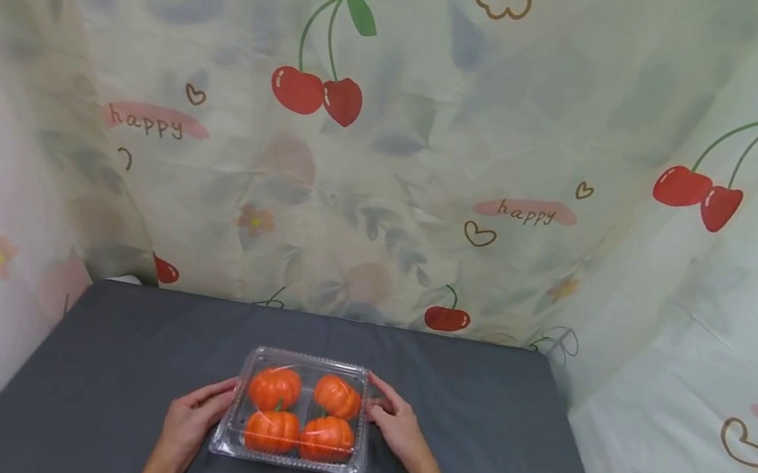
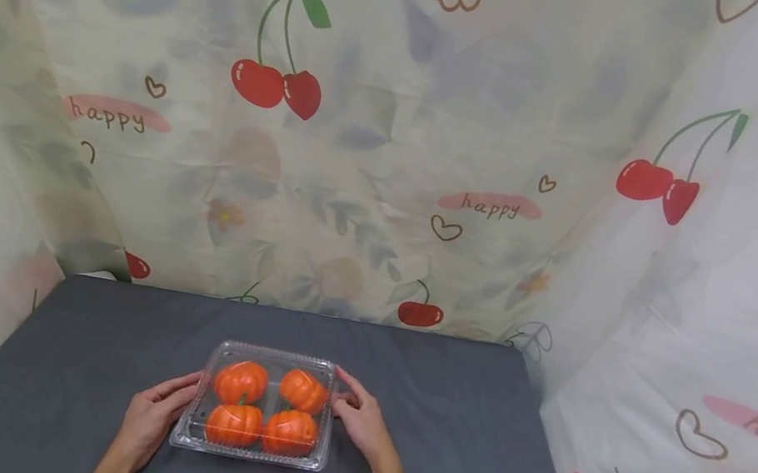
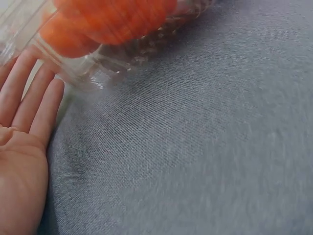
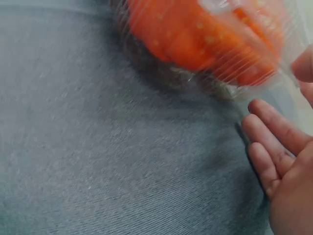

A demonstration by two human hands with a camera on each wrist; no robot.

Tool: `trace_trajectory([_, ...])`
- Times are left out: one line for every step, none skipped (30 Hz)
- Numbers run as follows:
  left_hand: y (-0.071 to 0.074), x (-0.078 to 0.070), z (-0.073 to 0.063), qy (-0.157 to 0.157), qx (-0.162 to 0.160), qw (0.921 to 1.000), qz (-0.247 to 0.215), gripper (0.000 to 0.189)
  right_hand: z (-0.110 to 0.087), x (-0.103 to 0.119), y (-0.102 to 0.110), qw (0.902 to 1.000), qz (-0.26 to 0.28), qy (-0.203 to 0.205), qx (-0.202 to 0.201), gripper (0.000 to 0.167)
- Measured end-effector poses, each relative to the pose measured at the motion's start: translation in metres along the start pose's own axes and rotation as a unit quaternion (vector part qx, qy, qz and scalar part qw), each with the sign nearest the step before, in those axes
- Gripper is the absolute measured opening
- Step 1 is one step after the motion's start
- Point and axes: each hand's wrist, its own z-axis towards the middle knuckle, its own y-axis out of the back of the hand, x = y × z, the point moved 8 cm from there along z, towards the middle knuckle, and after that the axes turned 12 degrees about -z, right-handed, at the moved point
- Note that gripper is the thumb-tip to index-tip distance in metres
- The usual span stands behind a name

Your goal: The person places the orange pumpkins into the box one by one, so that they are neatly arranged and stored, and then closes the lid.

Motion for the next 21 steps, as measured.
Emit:
trace_trajectory([0.000,0.000,0.000,0.002,0.001,1.0000,0.003,0.053,0.000,0.000,0.000,1.0000,-0.001,0.001,0.004,0.057])
trace_trajectory([0.001,0.000,0.001,0.005,0.003,1.0000,0.006,0.055,0.001,0.000,0.000,1.0000,0.000,0.001,0.007,0.059])
trace_trajectory([0.002,0.001,0.001,0.010,0.002,0.9999,0.010,0.057,0.001,0.000,0.000,0.9999,0.000,0.002,0.010,0.060])
trace_trajectory([0.002,0.001,0.001,0.014,0.002,0.9998,0.016,0.058,0.002,0.000,0.000,0.9999,-0.001,0.001,0.012,0.060])
trace_trajectory([0.003,0.001,0.001,0.019,0.000,0.9996,0.021,0.059,0.002,0.000,0.000,0.9999,0.000,-0.001,0.014,0.061])
trace_trajectory([0.004,0.001,0.001,0.025,-0.003,0.9994,0.026,0.060,0.003,0.000,0.000,0.9999,0.002,-0.001,0.014,0.061])
trace_trajectory([0.005,0.002,0.001,0.029,-0.007,0.9990,0.032,0.061,0.003,0.000,0.000,0.9999,0.005,-0.003,0.013,0.061])
trace_trajectory([0.006,0.001,0.001,0.033,-0.011,0.9986,0.041,0.062,0.002,0.001,0.001,0.9999,0.008,-0.007,0.010,0.061])
trace_trajectory([0.005,0.001,0.002,0.036,-0.013,0.9981,0.049,0.062,0.002,0.001,0.002,0.9998,0.011,-0.013,0.007,0.060])
trace_trajectory([0.005,0.001,0.002,0.037,-0.016,0.9974,0.059,0.063,0.002,0.000,0.003,0.9997,0.013,-0.018,0.002,0.058])
trace_trajectory([0.005,0.000,0.002,0.038,-0.020,0.9967,0.070,0.064,0.001,0.000,0.004,0.9996,0.016,-0.023,-0.002,0.055])
trace_trajectory([0.005,-0.001,0.003,0.036,-0.024,0.9958,0.081,0.064,0.001,0.000,0.005,0.9995,0.016,-0.026,-0.006,0.051])
trace_trajectory([0.005,-0.002,0.003,0.032,-0.030,0.9944,0.096,0.065,0.001,0.000,0.005,0.9993,0.015,-0.032,-0.010,0.046])
trace_trajectory([0.005,-0.004,0.004,0.026,-0.035,0.9931,0.109,0.064,0.001,0.000,0.005,0.9992,0.011,-0.037,-0.012,0.042])
trace_trajectory([0.005,-0.005,0.004,0.019,-0.041,0.9916,0.121,0.062,0.001,0.000,0.005,0.9990,0.008,-0.040,-0.015,0.038])
trace_trajectory([0.004,-0.006,0.005,0.012,-0.046,0.9901,0.132,0.061,0.002,-0.001,0.005,0.9988,0.005,-0.044,-0.019,0.035])
trace_trajectory([0.003,-0.008,0.006,0.006,-0.048,0.9888,0.141,0.060,0.003,-0.001,0.006,0.9986,0.004,-0.048,-0.023,0.033])
trace_trajectory([0.001,-0.009,0.007,0.001,-0.051,0.9875,0.149,0.060,0.004,-0.001,0.006,0.9983,0.002,-0.051,-0.029,0.032])
trace_trajectory([-0.001,-0.010,0.008,-0.003,-0.053,0.9863,0.156,0.059,0.005,-0.001,0.007,0.9978,0.002,-0.056,-0.035,0.032])
trace_trajectory([-0.003,-0.011,0.008,-0.006,-0.053,0.9855,0.161,0.058,0.006,-0.001,0.008,0.9975,0.003,-0.057,-0.041,0.032])
trace_trajectory([-0.005,-0.012,0.009,-0.007,-0.053,0.9845,0.167,0.059,0.007,-0.001,0.008,0.9971,0.006,-0.060,-0.047,0.032])
